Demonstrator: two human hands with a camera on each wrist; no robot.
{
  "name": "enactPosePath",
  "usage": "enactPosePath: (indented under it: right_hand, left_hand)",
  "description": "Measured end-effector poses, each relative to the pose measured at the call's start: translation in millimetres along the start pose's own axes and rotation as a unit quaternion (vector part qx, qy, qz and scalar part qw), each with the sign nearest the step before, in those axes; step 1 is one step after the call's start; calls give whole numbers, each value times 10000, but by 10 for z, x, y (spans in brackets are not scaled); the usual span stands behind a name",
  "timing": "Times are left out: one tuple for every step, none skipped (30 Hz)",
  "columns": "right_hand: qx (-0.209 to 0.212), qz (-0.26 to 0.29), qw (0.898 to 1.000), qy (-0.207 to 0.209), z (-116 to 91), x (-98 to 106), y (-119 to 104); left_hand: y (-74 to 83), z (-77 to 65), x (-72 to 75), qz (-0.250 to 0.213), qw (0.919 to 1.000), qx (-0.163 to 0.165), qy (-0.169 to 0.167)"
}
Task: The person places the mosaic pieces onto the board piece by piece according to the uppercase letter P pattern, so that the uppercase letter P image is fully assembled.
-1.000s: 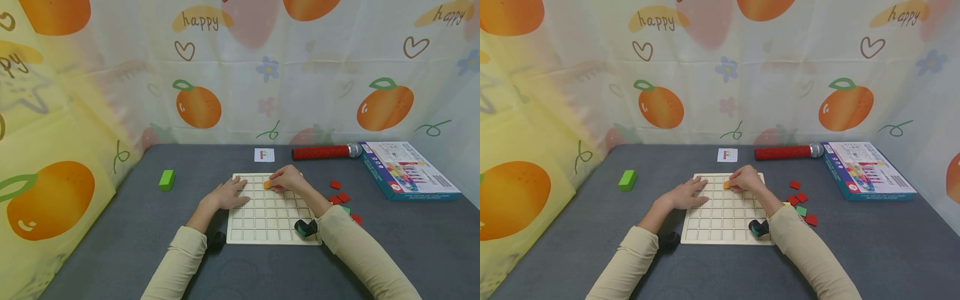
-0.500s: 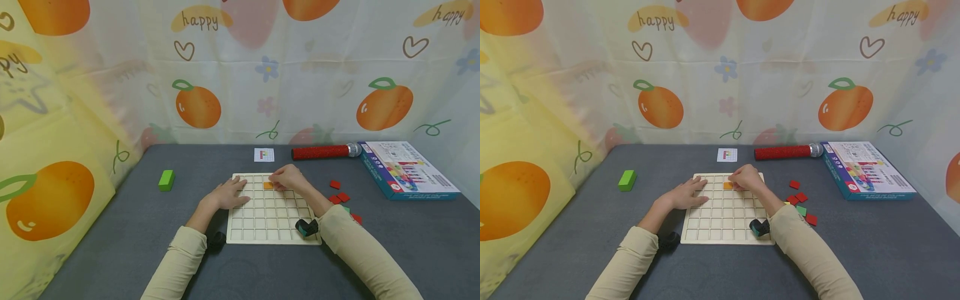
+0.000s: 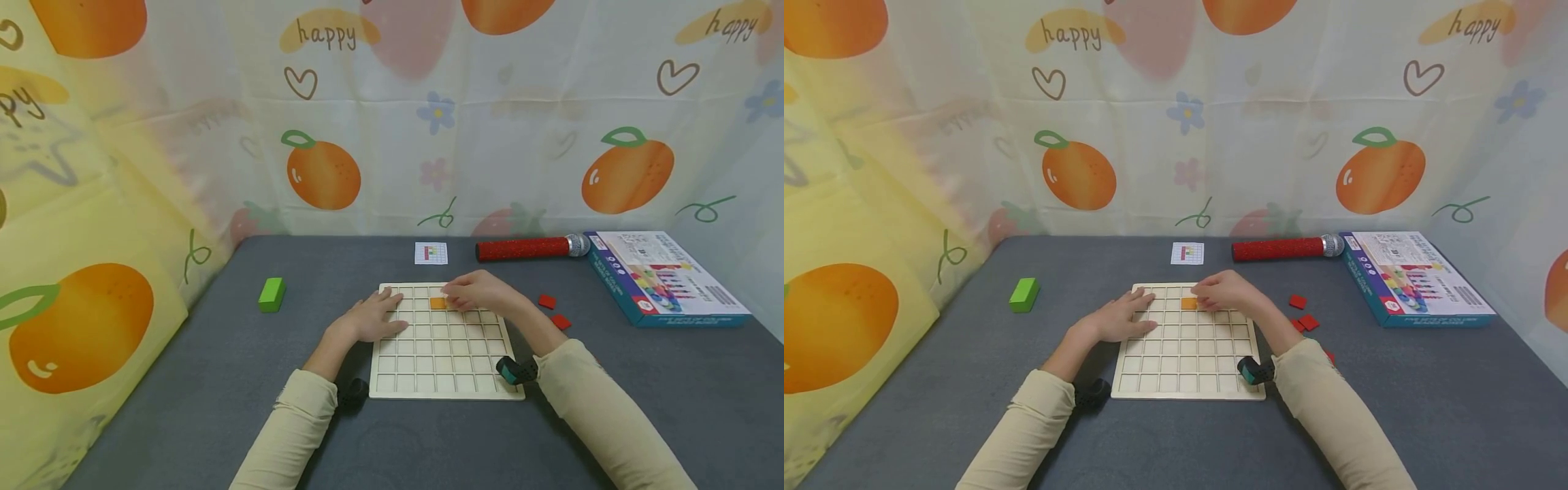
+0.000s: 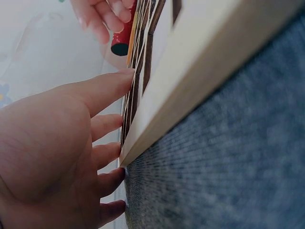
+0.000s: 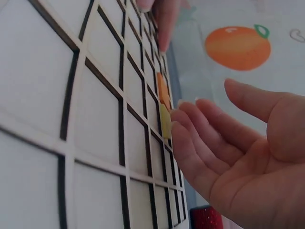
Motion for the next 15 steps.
enactPosePath:
  right_hand:
    - [12,95,9999,-67,-20,24,6]
    - [15,232,9997,-121,-38,51,17]
    - [25,405,9990,-188,-52,81,31]
    - [24,581,9980,-239,-68,110,43]
    - [53,750,9966,-321,-81,145,59]
    - [72,972,9945,-382,-97,177,70]
    - [87,1160,9924,-406,-111,210,82]
    - [86,1321,9904,-401,-125,245,94]
    - [92,1422,9891,-380,-142,278,104]
    - [92,1483,9883,-350,-161,311,111]
    - [86,1521,9878,-314,-179,345,119]
    - [61,1564,9873,-259,-198,376,127]
    - [55,1560,9875,-230,-217,409,137]
    - [47,1555,9876,-205,-239,441,145]
    - [52,1552,9877,-190,-259,471,154]
  left_hand:
    - [-2,-1,-3,-12,10000,-12,5]
    - [-3,-1,-3,-15,10000,-24,5]
    - [-5,-1,-4,-22,10000,-34,3]
    - [-7,-2,-4,-28,10000,-45,-4]
    - [-8,-2,-4,-25,10000,-51,-10]
    - [-9,-2,-2,-22,10000,-60,-13]
    - [-9,-2,1,-29,10000,-65,-10]
    - [-9,-2,3,-27,10000,-69,-10]
    - [-9,-4,6,-21,10000,-68,-19]
    - [-8,-5,9,-13,10000,-73,-13]
    - [-7,-4,9,-8,10000,-76,-5]
    - [-6,-5,10,-6,10000,-79,4]
    - [-5,-6,10,2,10000,-81,5]
    - [-4,-6,10,20,10000,-85,1]
    - [-3,-6,10,21,10000,-83,2]
Point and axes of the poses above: each hand's wrist, its own z-axis towards the middle knuckle, its own x-axis out of the back of the hand, y = z × x, the point moved 1 cm from there along z, towards the middle knuckle, and after that the axes turned 14 degrees about z, right-handed, at the moved point
